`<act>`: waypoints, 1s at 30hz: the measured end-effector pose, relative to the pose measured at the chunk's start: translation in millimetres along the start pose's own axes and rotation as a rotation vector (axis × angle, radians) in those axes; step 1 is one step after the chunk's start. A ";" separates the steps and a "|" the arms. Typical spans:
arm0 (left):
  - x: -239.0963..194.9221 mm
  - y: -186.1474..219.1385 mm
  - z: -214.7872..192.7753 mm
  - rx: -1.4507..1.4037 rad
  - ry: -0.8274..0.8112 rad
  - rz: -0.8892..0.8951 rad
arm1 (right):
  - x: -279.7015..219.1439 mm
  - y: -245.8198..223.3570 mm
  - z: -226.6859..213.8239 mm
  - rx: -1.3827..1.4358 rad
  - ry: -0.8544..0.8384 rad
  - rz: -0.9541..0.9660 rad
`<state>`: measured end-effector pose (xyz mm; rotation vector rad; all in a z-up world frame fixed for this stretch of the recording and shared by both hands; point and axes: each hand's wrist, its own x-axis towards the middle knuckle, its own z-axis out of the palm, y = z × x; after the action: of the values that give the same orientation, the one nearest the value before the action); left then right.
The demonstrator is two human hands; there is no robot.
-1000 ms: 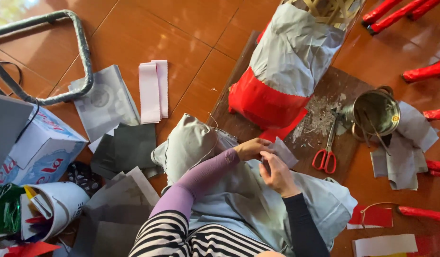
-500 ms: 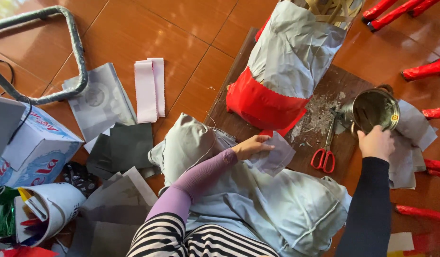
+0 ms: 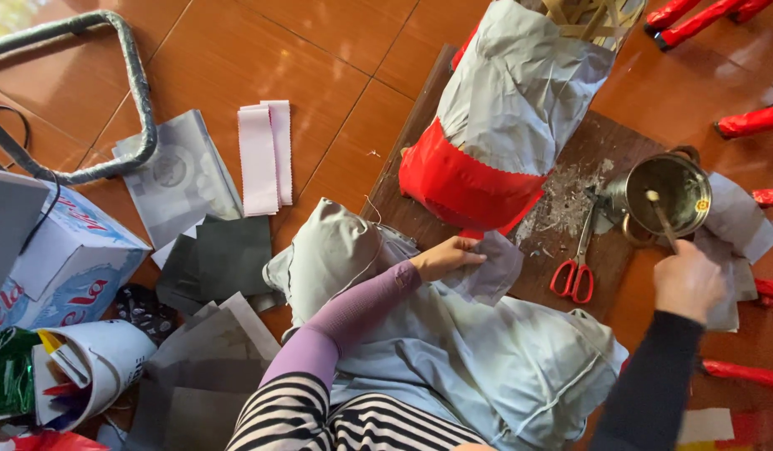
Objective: Applying paper and glue to a bamboo frame to create a decorative figure.
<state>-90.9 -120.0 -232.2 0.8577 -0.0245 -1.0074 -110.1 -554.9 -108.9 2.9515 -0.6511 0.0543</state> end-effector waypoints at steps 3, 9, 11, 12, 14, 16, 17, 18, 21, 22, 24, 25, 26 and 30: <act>4.3 -1.5 -0.2 0.022 -0.067 0.065 | -36.2 -36.5 -3.3 0.310 0.110 -0.067; -21.0 21.3 20.7 0.131 -0.048 0.200 | -45.8 -67.5 39.8 1.345 -0.220 0.396; -27.3 32.0 26.5 0.137 -0.041 0.191 | -40.2 -65.8 43.1 1.487 -0.311 0.443; -30.2 35.3 31.0 0.132 -0.033 0.181 | -37.5 -62.9 44.0 1.617 -0.410 0.493; -23.1 27.8 23.7 0.121 -0.053 0.179 | -27.8 -50.9 85.8 1.678 -0.454 0.482; -16.9 21.1 18.1 0.109 -0.074 0.177 | -20.5 -45.5 111.1 1.739 -0.497 0.471; -14.5 18.8 15.7 0.087 -0.084 0.137 | -17.9 -46.8 115.7 1.728 -0.445 0.476; -15.1 13.7 13.3 0.062 -0.092 0.092 | -20.3 -47.9 121.7 1.716 -0.395 0.487; -12.1 12.4 15.0 -0.074 -0.166 0.107 | -35.7 -72.2 68.1 1.802 -0.294 0.361; -11.7 13.3 15.6 -0.075 -0.167 0.112 | -45.2 -81.9 32.3 1.800 -0.293 0.355; -12.8 15.2 16.3 -0.067 -0.052 0.104 | -66.4 -102.8 -39.1 1.826 -0.222 0.310; -11.3 13.8 14.7 -0.067 -0.052 0.108 | -75.2 -99.6 -46.5 1.825 -0.222 0.305; -10.6 11.1 13.6 -0.100 -0.070 0.106 | -85.4 -95.6 -53.8 1.838 -0.188 0.243; -10.6 12.6 16.7 -0.064 -0.067 0.135 | -122.5 -79.2 -72.7 1.926 -0.067 0.062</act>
<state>-94.2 -119.3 -209.0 0.7541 -0.1052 -0.9054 -188.6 -423.5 -52.8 4.6314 -1.0442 1.2400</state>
